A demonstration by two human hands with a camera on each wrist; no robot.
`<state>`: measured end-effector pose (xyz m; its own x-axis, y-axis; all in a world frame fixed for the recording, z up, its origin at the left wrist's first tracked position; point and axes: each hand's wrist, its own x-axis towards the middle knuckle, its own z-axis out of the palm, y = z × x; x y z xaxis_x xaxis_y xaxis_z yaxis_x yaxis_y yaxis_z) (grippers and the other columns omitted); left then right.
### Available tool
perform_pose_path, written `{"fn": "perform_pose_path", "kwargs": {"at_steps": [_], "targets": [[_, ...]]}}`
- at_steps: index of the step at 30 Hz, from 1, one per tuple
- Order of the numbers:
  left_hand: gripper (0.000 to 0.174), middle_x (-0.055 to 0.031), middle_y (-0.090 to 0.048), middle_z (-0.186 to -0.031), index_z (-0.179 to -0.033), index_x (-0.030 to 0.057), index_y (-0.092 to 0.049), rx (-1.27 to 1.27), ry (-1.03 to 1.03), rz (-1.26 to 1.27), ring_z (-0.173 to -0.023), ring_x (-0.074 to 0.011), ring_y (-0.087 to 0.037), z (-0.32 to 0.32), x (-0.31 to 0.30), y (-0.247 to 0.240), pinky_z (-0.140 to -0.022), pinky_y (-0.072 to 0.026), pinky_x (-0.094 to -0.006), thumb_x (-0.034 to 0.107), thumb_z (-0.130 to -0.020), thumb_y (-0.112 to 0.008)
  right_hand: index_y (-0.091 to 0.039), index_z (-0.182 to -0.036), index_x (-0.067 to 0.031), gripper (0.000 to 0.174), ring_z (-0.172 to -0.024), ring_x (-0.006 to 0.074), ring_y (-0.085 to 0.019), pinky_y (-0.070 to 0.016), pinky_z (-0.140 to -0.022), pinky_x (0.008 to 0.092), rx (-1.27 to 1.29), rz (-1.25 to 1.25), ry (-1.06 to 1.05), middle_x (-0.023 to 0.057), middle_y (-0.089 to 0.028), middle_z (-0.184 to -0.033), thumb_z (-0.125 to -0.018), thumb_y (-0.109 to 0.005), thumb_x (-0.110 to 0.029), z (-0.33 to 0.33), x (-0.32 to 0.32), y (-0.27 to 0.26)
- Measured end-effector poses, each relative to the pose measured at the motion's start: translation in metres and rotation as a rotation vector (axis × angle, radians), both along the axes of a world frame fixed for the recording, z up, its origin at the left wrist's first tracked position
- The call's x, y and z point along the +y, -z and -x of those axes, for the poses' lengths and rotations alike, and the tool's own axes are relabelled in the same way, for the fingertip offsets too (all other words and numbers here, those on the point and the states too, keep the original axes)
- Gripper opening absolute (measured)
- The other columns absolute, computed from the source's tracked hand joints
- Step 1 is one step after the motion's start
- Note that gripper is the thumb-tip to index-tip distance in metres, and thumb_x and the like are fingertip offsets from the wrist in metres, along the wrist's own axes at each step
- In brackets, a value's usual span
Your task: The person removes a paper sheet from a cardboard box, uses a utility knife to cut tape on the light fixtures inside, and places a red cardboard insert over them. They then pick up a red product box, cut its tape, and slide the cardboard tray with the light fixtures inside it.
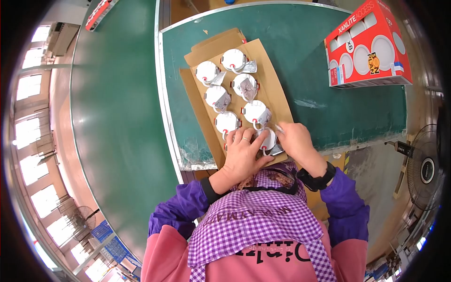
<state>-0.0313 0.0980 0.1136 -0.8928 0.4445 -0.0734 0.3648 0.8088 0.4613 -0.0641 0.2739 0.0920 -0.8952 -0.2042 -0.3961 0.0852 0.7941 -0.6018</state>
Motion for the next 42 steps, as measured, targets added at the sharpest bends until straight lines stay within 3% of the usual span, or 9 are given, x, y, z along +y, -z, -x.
{"fn": "perform_pose_path", "kwargs": {"at_steps": [6, 10, 16, 22, 29, 35, 38, 40, 42], "targets": [[0.067, -0.0104, -0.049, -0.110, -0.120, 0.0130, -0.056, -0.028, 0.004, 0.031, -0.107, -0.0313, -0.043, 0.004, 0.006, 0.006, -0.093, -0.0284, -0.0453, 0.039, -0.062, -0.076, -0.047, -0.077, -0.0026, 0.009, -0.072, 0.0365, -0.056, -0.0448, -0.061, 0.0462, 0.338, 0.150, 0.041, 0.0156, -0.055, -0.075, -0.075, -0.055, -0.006, -0.024, 0.001, 0.017], [0.066, -0.0107, -0.049, -0.108, -0.119, 0.0128, -0.057, 0.013, 0.005, 0.024, -0.105, -0.0316, -0.044, 0.007, 0.009, 0.008, -0.093, -0.0286, -0.0453, 0.040, -0.062, -0.076, -0.046, -0.076, -0.0050, 0.008, -0.066, 0.0266, -0.056, -0.0451, -0.054, 0.0360, 0.555, 0.092, -0.087, 0.0104, -0.051, -0.070, -0.073, -0.054, -0.007, -0.033, 0.007, 0.026], [0.070, -0.0106, -0.049, -0.107, -0.119, 0.0130, -0.057, 0.054, -0.021, 0.013, -0.104, -0.0312, -0.045, 0.003, 0.011, 0.014, -0.092, -0.0284, -0.0464, 0.040, -0.058, -0.078, -0.053, -0.082, -0.0026, 0.011, -0.060, 0.0212, -0.054, -0.0442, -0.052, 0.0323, 0.655, 0.113, -0.178, 0.0068, -0.049, -0.066, -0.071, -0.056, -0.006, -0.035, 0.013, 0.022], [0.070, -0.0101, -0.049, -0.111, -0.120, 0.0127, -0.056, 0.016, -0.043, 0.004, -0.109, -0.0288, -0.046, 0.000, 0.011, 0.012, -0.095, -0.0278, -0.0459, 0.031, -0.056, -0.078, -0.059, -0.088, 0.0005, 0.018, -0.058, 0.0208, -0.054, -0.0437, -0.052, 0.0306, 0.678, 0.078, -0.217, 0.0067, -0.050, -0.065, -0.071, -0.058, -0.005, -0.040, 0.015, 0.026], [0.067, -0.0116, -0.048, -0.112, -0.120, 0.0122, -0.055, -0.016, -0.031, -0.019, -0.110, -0.0303, -0.044, 0.004, 0.009, 0.008, -0.096, -0.0267, -0.0470, 0.038, -0.062, -0.076, -0.060, -0.089, 0.0008, 0.021, -0.063, 0.0230, -0.056, -0.0454, -0.055, 0.0328, 0.635, 0.112, -0.193, 0.0082, -0.053, -0.069, -0.069, -0.059, -0.004, -0.036, 0.015, 0.023], [0.062, -0.0136, -0.047, -0.118, -0.118, 0.0110, -0.056, -0.022, 0.033, -0.072, -0.116, -0.0325, -0.041, 0.001, -0.009, -0.010, -0.097, -0.0265, -0.0476, 0.037, -0.066, -0.075, -0.061, -0.094, -0.0012, 0.025, -0.071, 0.0250, -0.059, -0.0480, -0.060, 0.0327, 0.629, 0.160, -0.033, 0.0100, -0.062, -0.084, -0.069, -0.058, -0.002, -0.033, 0.023, 0.001], [0.052, -0.0136, -0.047, -0.119, -0.114, 0.0092, -0.058, 0.042, -0.005, -0.182, -0.117, -0.0322, -0.041, -0.004, -0.028, -0.016, -0.096, -0.0284, -0.0477, 0.029, -0.070, -0.073, -0.061, -0.094, -0.0010, 0.017, -0.066, 0.0212, -0.059, -0.0472, -0.058, 0.0300, 0.722, 0.241, 0.164, 0.0102, -0.063, -0.084, -0.077, -0.057, -0.003, -0.029, 0.036, 0.001], [0.045, -0.0134, -0.048, -0.119, -0.112, 0.0080, -0.059, 0.075, -0.061, -0.228, -0.116, -0.0316, -0.042, -0.007, -0.041, -0.016, -0.096, -0.0298, -0.0474, 0.023, -0.072, -0.072, -0.062, -0.093, -0.0002, 0.013, -0.059, 0.0152, -0.058, -0.0456, -0.054, 0.0276, 0.236, 0.399, 0.533, 0.0092, -0.063, -0.078, -0.085, -0.056, -0.010, -0.023, 0.044, 0.003], [0.030, -0.0127, -0.051, -0.112, -0.105, 0.0070, -0.059, 0.178, -0.290, -0.231, -0.108, -0.0298, -0.046, -0.007, -0.055, -0.003, -0.092, -0.0324, -0.0433, 0.012, -0.075, -0.066, -0.061, -0.092, 0.0020, 0.019, -0.052, 0.0098, -0.054, -0.0428, -0.050, 0.0252, 0.132, 0.485, 0.591, 0.0067, -0.062, -0.072, -0.089, -0.056, -0.016, -0.016, 0.051, 0.012]]}}
